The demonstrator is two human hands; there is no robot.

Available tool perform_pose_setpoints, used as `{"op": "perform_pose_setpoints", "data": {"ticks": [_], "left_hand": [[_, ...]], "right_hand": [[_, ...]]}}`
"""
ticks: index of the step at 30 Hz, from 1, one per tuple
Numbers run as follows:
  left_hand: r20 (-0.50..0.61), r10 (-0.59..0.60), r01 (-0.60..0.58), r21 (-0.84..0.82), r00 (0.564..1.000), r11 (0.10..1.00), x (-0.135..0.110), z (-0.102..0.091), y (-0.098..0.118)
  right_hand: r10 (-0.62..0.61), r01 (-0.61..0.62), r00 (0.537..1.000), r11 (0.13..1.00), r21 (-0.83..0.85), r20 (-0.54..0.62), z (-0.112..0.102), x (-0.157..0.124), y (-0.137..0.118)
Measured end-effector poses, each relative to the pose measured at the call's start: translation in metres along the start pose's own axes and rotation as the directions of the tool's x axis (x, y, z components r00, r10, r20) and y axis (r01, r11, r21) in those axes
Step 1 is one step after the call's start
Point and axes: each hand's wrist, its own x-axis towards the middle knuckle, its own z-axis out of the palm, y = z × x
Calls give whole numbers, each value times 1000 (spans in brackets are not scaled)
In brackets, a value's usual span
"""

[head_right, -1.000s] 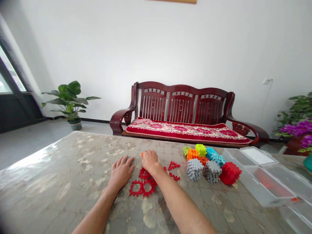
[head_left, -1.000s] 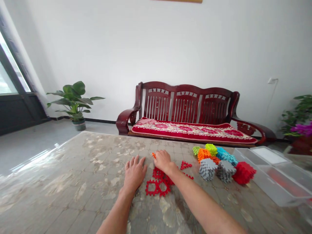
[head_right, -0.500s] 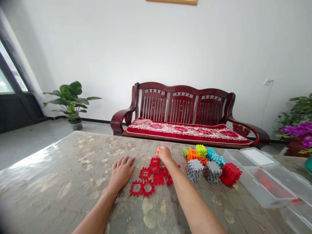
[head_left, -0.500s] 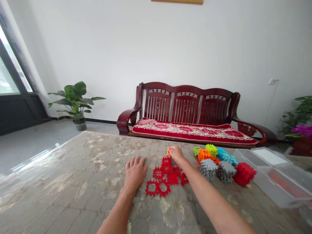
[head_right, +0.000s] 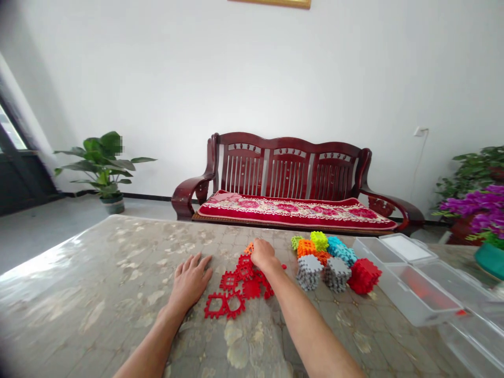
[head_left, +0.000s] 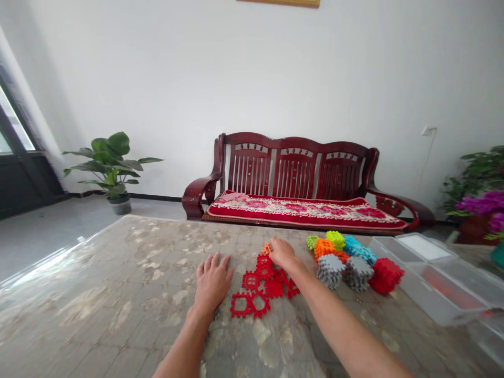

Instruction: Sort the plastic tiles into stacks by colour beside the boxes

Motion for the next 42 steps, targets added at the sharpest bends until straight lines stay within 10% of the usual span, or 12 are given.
{"op": "perform_pose_setpoints", "data": {"ticks": [20, 42], "left_hand": [[3, -3, 3, -12, 1000, 1000, 0, -4, 2], [0, 10, -10, -4, 1000, 1000, 0, -3, 1]], "right_hand": [[-158, 158, 987, 986, 45, -9, 6, -6, 7], [-329, 332, 942, 943, -36, 72, 1, -7, -60]]}}
